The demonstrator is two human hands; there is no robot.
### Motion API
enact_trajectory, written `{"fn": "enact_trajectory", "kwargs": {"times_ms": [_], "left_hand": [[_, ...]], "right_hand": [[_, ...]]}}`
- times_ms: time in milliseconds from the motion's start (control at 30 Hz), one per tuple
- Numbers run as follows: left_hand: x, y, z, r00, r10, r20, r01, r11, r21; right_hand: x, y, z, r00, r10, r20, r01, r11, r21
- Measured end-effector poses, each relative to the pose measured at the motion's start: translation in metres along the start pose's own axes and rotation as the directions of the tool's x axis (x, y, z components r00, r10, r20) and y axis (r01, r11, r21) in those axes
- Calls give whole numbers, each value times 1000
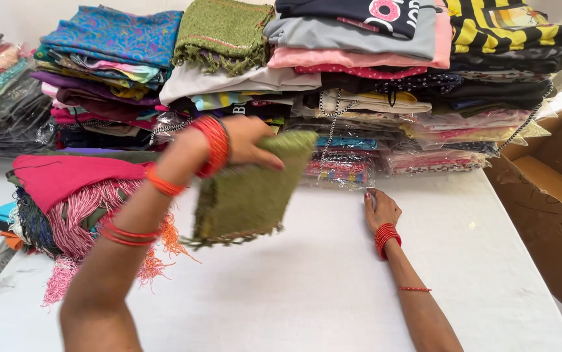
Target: The person folds a green shimmery scarf with tassels, then a blue patterned scarf, and finally a pink patterned scarf on a white table. The person places the folded green scarf onto a stack of other folded items.
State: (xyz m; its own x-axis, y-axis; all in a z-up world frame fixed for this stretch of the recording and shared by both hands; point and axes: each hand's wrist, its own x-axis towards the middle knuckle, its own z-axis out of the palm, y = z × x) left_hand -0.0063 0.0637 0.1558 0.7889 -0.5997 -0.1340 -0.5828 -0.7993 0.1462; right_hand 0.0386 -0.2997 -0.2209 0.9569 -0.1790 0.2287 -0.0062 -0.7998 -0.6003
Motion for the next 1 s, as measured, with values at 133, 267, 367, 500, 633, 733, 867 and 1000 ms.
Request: {"fn": "enact_trajectory", "kwargs": {"times_ms": [133,267,367,500,633,733,867,1000], "left_hand": [[-30,-53,-59,987,-163,18,160,981,110],[-61,-56,-93,918,-323,-229,376,893,246],[-66,-28,-96,924,-298,-241,356,901,249],[-66,-15,-78,927,-231,-294,309,917,254],[-65,-19,-61,949,-102,-299,184,948,260],[-65,-1,-51,964,-95,-250,159,955,251],[-70,20,-18,961,-65,-269,142,950,279],[-76,29,21,959,42,-280,53,945,324]], "right_hand": [[-1,-7,-6,999,22,32,-22,1000,-1],[-8,-18,-14,1000,-23,6,23,999,46],[-7,-13,7,984,-164,-69,175,961,216],[-21,-69,3,943,-323,-85,330,863,382],[-46,-176,-30,800,-600,-2,492,653,576],[-51,-237,-53,706,-690,-161,597,456,660],[-59,-297,-114,464,-597,-654,884,358,300],[-67,-340,-177,318,-845,-430,914,394,-99]]}}
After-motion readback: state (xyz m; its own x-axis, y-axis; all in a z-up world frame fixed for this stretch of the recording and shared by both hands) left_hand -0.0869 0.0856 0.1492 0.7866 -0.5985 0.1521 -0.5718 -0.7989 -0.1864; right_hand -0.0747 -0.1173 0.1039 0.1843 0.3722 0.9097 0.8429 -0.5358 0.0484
